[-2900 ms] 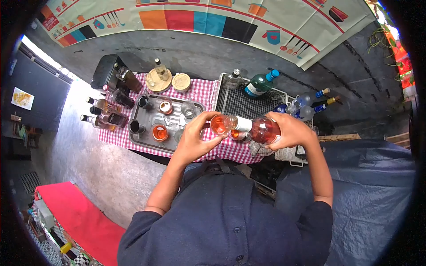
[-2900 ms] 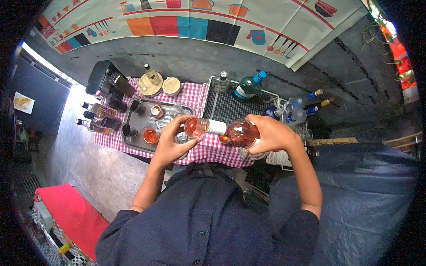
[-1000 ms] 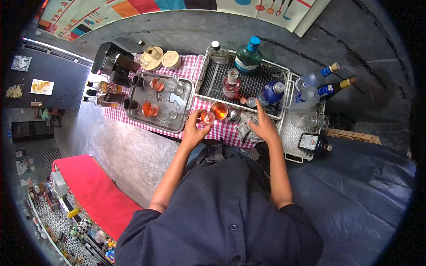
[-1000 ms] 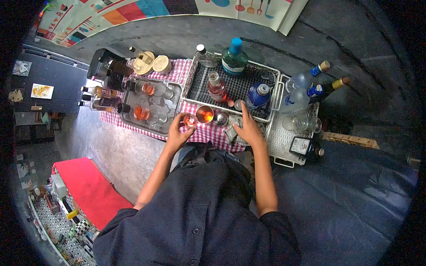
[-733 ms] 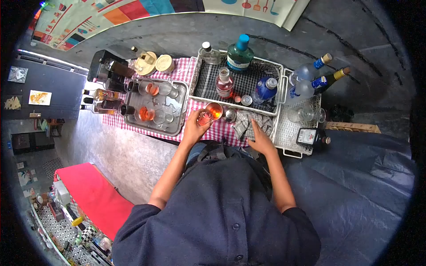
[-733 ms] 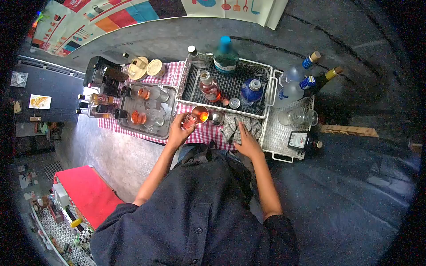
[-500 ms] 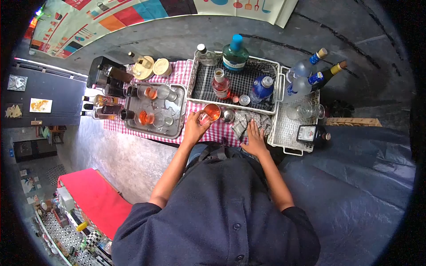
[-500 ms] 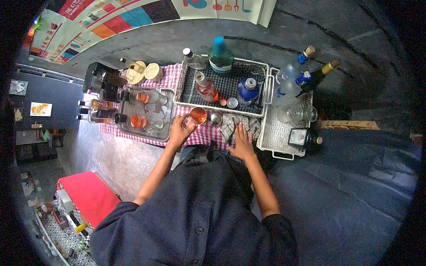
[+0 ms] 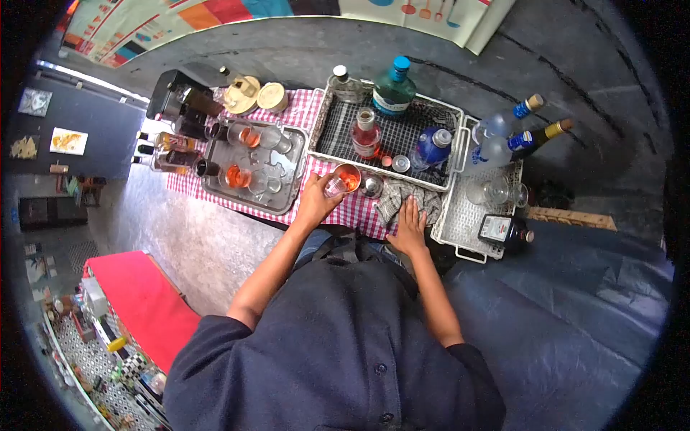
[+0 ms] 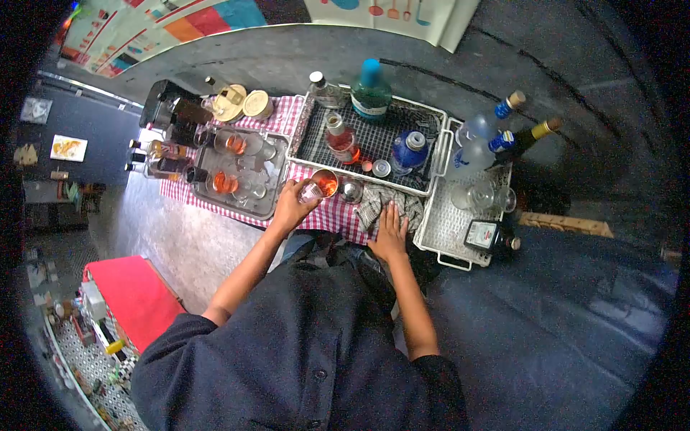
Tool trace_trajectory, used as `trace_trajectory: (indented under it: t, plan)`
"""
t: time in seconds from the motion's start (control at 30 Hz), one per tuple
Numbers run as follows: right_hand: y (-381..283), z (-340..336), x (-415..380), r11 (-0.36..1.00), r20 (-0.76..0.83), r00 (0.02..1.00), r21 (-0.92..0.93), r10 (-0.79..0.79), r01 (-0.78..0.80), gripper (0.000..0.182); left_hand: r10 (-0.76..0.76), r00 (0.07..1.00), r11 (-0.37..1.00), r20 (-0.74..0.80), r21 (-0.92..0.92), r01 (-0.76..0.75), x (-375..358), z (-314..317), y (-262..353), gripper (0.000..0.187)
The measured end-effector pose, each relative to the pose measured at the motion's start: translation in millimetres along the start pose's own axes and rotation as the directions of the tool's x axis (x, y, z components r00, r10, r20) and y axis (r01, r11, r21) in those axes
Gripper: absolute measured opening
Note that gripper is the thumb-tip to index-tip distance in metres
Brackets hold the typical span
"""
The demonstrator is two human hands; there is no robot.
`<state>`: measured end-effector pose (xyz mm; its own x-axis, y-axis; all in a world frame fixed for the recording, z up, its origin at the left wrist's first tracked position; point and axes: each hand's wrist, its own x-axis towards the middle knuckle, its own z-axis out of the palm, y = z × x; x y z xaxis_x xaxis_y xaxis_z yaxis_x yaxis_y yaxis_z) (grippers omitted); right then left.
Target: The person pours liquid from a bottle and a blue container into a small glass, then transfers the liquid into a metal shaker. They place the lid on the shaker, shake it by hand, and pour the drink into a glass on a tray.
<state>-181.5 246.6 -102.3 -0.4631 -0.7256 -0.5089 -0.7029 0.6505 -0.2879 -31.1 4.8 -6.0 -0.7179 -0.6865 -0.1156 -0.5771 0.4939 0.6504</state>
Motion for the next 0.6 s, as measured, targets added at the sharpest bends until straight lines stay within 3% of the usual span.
trace_trajectory:
  t: [0.13, 0.23, 0.43, 0.6]
  plan:
    - [-3, 10, 1, 1.000, -0.061, 0.998, -0.014, -0.017, 0.017, 0.115, -0.001, 1.000, 0.995, 0.007, -0.096, 0.002, 0, -3, -8, 0.057]
    - [-2, 13, 6, 0.999, -0.092, 0.996, -0.052, -0.015, 0.010, 0.113, -0.090, 0.993, 0.971, 0.075, -0.214, 0.105, -1, -4, -15, 0.060]
    - [-4, 18, 4, 0.999, -0.114, 0.994, -0.051, 0.003, -0.009, 0.112, -0.071, 0.995, 0.981, -0.076, -0.184, 0.056, -12, 5, -33, 0.054]
    - [-6, 6, 1, 0.997, -0.105, 0.995, 0.082, 0.000, 0.009, 0.104, -0.067, 0.987, 0.974, -0.147, -0.223, 0.033, -10, 9, -53, 0.050]
